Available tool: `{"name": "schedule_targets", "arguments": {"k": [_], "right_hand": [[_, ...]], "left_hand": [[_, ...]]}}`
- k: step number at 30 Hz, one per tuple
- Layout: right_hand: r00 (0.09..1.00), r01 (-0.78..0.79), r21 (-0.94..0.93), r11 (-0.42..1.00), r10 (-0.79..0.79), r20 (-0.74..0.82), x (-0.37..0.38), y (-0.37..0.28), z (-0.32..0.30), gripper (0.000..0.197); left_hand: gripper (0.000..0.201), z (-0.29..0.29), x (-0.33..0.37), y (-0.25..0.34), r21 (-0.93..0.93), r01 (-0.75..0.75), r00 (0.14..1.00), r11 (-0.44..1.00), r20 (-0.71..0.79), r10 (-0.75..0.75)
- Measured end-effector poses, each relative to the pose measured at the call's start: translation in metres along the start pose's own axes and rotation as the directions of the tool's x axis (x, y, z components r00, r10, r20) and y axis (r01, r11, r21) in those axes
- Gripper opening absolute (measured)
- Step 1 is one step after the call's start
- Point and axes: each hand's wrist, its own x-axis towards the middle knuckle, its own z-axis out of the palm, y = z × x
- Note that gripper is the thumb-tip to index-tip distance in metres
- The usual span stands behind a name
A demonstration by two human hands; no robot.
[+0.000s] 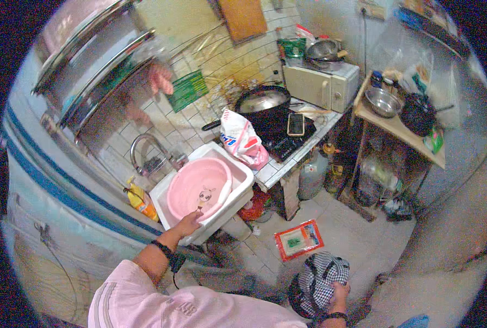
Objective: The person washes a patterned garment and a black garment by hand in a basin, wrings them out, and hangs them on hangers to dry. They then begin washing a checkered item in the basin.
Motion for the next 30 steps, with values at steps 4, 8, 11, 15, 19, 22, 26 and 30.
{"name": "schedule_targets", "arguments": {"k": [4, 8, 11, 15, 19, 22, 26, 30], "right_hand": [[0.963, 0.038, 0.276, 0.96, -0.109, 0.247, -0.068, -0.094, 0.002, 0.082], [0.79, 0.289, 0.363, 0.886, -0.434, 0.432, -0.137, -0.194, 0.022, 0.087], [0.667, 0.407, 0.347, 0.845, -0.534, 0.519, -0.155, -0.245, 0.038, 0.088], [0.526, 0.445, 0.484, 0.753, -0.657, 0.539, -0.23, -0.318, 0.132, 0.083], [0.38, 0.241, 0.645, 0.725, -0.682, 0.625, -0.315, -0.352, 0.252, 0.07], [0.275, 0.261, 0.502, 0.825, -0.562, 0.781, -0.346, -0.355, 0.347, 0.082], [0.302, 0.611, 0.052, 0.79, -0.293, 0.907, -0.332, -0.308, 0.459, 0.089], [0.238, 0.91, -0.134, 0.392, -0.23, 0.944, -0.295, -0.263, 0.519, 0.083]], "left_hand": [[0.051, -0.005, -0.003, -0.02, -0.128, -0.089, 0.996, 0.988, -0.035, 0.085], [0.047, -0.001, 0.001, -0.032, -0.28, -0.117, 0.993, 0.953, -0.013, 0.118], [0.043, -0.022, 0.0, -0.022, -0.399, -0.063, 0.992, 0.915, 0.076, 0.102], [0.036, -0.047, 0.005, -0.038, -0.38, -0.233, 0.966, 0.895, 0.019, 0.26], [0.034, -0.071, 0.02, -0.061, -0.535, -0.193, 0.973, 0.823, 0.001, 0.229], [0.039, -0.073, 0.038, -0.109, -0.768, -0.214, 0.974, 0.604, -0.123, 0.189], [0.049, -0.085, 0.048, -0.133, -0.721, -0.388, 0.841, 0.574, -0.532, -0.099], [0.08, -0.094, 0.017, -0.12, -0.261, 0.143, 0.796, 0.955, -0.542, -0.267]]}}
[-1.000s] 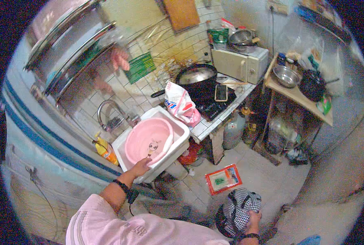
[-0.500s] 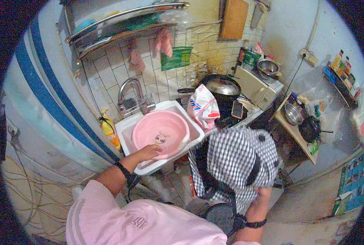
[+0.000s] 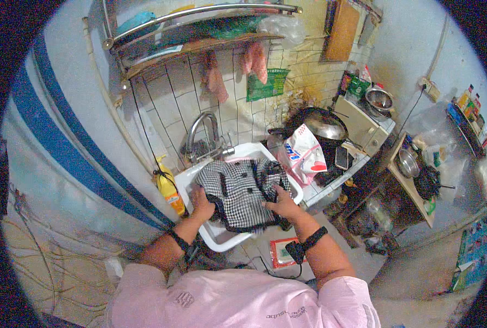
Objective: The person washes a patterned garment and a black garment by hand in a basin, wrings them out, and hangs them on hangers to dry. They then begin washing a checkered item in the basin.
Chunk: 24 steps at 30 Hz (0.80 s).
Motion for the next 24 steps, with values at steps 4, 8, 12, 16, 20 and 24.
{"name": "schedule_targets", "arguments": {"k": [4, 8, 12, 16, 20, 24], "right_hand": [[0.995, -0.039, -0.014, 0.999, 0.04, 0.092, 0.05, 0.001, -0.002, 0.04], [0.926, 0.372, -0.165, 0.914, -0.377, 0.002, 0.131, 0.02, 0.017, 0.034], [0.872, 0.489, -0.482, 0.727, -0.427, 0.241, 0.214, -0.005, 0.039, 0.037], [0.883, 0.466, -0.654, 0.595, -0.267, 0.387, 0.262, -0.047, 0.054, 0.045], [0.835, 0.532, -0.772, 0.348, -0.371, 0.407, 0.298, -0.032, 0.065, 0.058], [0.9, 0.434, -0.793, 0.428, -0.16, 0.406, 0.293, -0.029, 0.052, 0.068]], "left_hand": [[0.086, 0.003, -0.002, 0.001, 0.059, -0.102, 0.993, 0.993, 0.064, 0.099], [0.066, 0.029, 0.002, 0.009, 0.073, -0.431, 0.899, 0.899, 0.118, 0.422], [0.059, 0.047, 0.017, 0.044, 0.342, -0.371, 0.744, 0.864, 0.666, 0.056], [0.065, 0.047, 0.028, 0.073, 0.384, -0.104, 0.574, 0.917, 0.776, -0.26], [0.071, 0.095, 0.019, 0.017, 0.242, -0.202, 0.767, 0.949, 0.642, 0.0], [0.054, 0.066, 0.035, 0.077, 0.329, -0.04, 0.748, 0.944, 0.636, -0.19]]}}
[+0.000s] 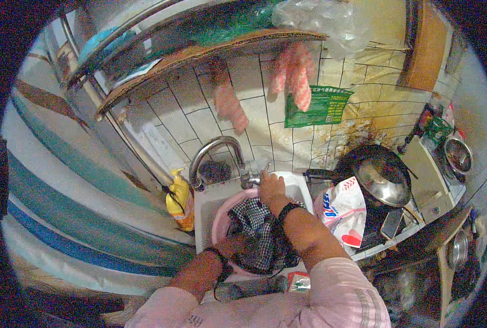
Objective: The person washes a patterned garment and a black garment by hand in a basin, wrings them out, and hangs them on hangers to dry. They then begin washing a checkered item in the basin.
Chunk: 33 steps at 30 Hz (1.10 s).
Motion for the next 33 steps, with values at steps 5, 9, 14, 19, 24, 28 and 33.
{"name": "schedule_targets", "arguments": {"k": [5, 9, 14, 19, 24, 28, 33], "right_hand": [[0.996, 0.056, 0.187, 0.981, -0.041, -0.084, -0.03, 0.006, -0.012, 0.079], [0.999, 0.048, 0.276, 0.96, -0.044, -0.023, -0.082, 0.035, 0.001, 0.071], [0.997, -0.04, 0.149, 0.988, 0.05, -0.061, -0.162, 0.037, 0.018, 0.081], [0.995, -0.094, 0.217, 0.972, 0.086, 0.045, -0.178, 0.03, 0.013, 0.074], [0.973, 0.17, 0.544, 0.822, -0.226, 0.037, -0.135, 0.012, 0.083, 0.064], [0.925, 0.298, 0.66, 0.689, -0.379, -0.021, -0.114, -0.027, 0.099, 0.079], [0.826, 0.443, 0.618, 0.649, -0.564, 0.0, -0.087, -0.038, 0.125, 0.09]], "left_hand": [[0.037, 0.031, 0.045, -0.046, -0.169, -0.049, 0.998, 0.984, -0.051, 0.041], [0.036, -0.009, 0.021, -0.077, -0.597, -0.138, 0.563, 0.79, -0.704, -0.433], [0.04, -0.122, -0.034, -0.067, -0.198, -0.144, -0.06, 0.969, -0.976, -0.208], [0.036, -0.135, -0.036, -0.08, -0.337, -0.245, 0.41, 0.909, -0.886, -0.218], [0.031, -0.138, -0.072, -0.031, -0.451, -0.252, 0.569, 0.856, -0.785, -0.246], [0.032, -0.121, -0.071, -0.02, -0.429, -0.302, 0.601, 0.851, -0.779, -0.179], [0.035, -0.113, -0.073, 0.026, -0.474, -0.294, 0.603, 0.83, -0.766, -0.224]]}}
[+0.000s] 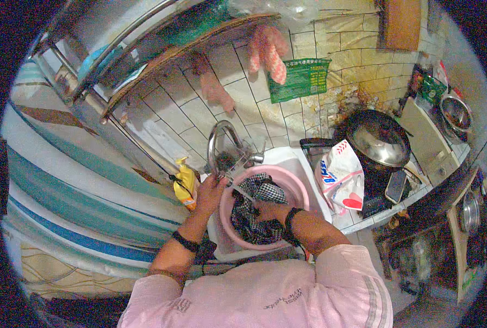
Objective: The person washes a patterned garment and a black garment by hand in a basin, wrings them out, and hangs them on hangers to dry. They then begin washing a checkered item in the basin.
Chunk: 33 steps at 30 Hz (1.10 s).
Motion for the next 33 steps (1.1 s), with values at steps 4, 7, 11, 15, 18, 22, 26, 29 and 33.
{"name": "schedule_targets", "arguments": {"k": [4, 7, 11, 15, 18, 22, 26, 29, 33], "right_hand": [[0.997, 0.055, 0.019, 0.998, -0.054, -0.055, 0.0, 0.02, 0.006, 0.078], [0.999, -0.035, 0.027, 0.999, 0.036, -0.007, -0.013, 0.008, -0.015, 0.063], [0.992, -0.128, -0.041, 0.991, 0.128, -0.003, -0.032, 0.011, -0.036, 0.065], [0.97, -0.244, -0.242, 0.939, 0.232, -0.076, -0.097, -0.07, -0.067, 0.079], [0.94, -0.315, -0.299, 0.901, 0.339, 0.028, -0.114, -0.07, -0.053, 0.095], [0.908, -0.389, -0.099, 0.916, 0.363, -0.208, -0.097, -0.045, -0.029, 0.111], [0.928, -0.333, -0.193, 0.923, 0.284, -0.242, -0.074, -0.029, -0.008, 0.104], [0.921, -0.386, -0.186, 0.904, 0.365, -0.135, -0.058, -0.026, -0.016, 0.097], [0.892, -0.441, -0.249, 0.862, 0.451, -0.017, -0.042, -0.012, -0.011, 0.105]], "left_hand": [[0.032, 0.003, -0.001, -0.001, 0.009, 0.092, 0.996, 0.996, -0.003, -0.092], [0.032, 0.009, 0.001, -0.024, -0.011, 0.015, 1.0, 1.0, -0.026, -0.015], [0.041, 0.04, -0.01, -0.055, -0.132, -0.059, 0.995, 0.99, 0.074, 0.069], [0.078, 0.067, -0.053, -0.111, 0.315, -0.123, 0.924, 0.941, 0.383, -0.007], [0.097, 0.084, -0.068, -0.082, 0.597, -0.304, 0.788, 0.743, 0.595, -0.156], [0.105, 0.09, -0.053, -0.076, 0.543, -0.478, 0.7, 0.69, 0.71, -0.073], [0.106, 0.118, -0.034, -0.12, 0.539, -0.522, 0.651, 0.662, 0.752, -0.099], [0.104, 0.13, -0.025, -0.147, 0.461, -0.53, 0.627, 0.712, 0.778, -0.036], [0.102, 0.145, -0.014, -0.167, 0.409, -0.481, 0.577, 0.775, 0.813, -0.07]]}}
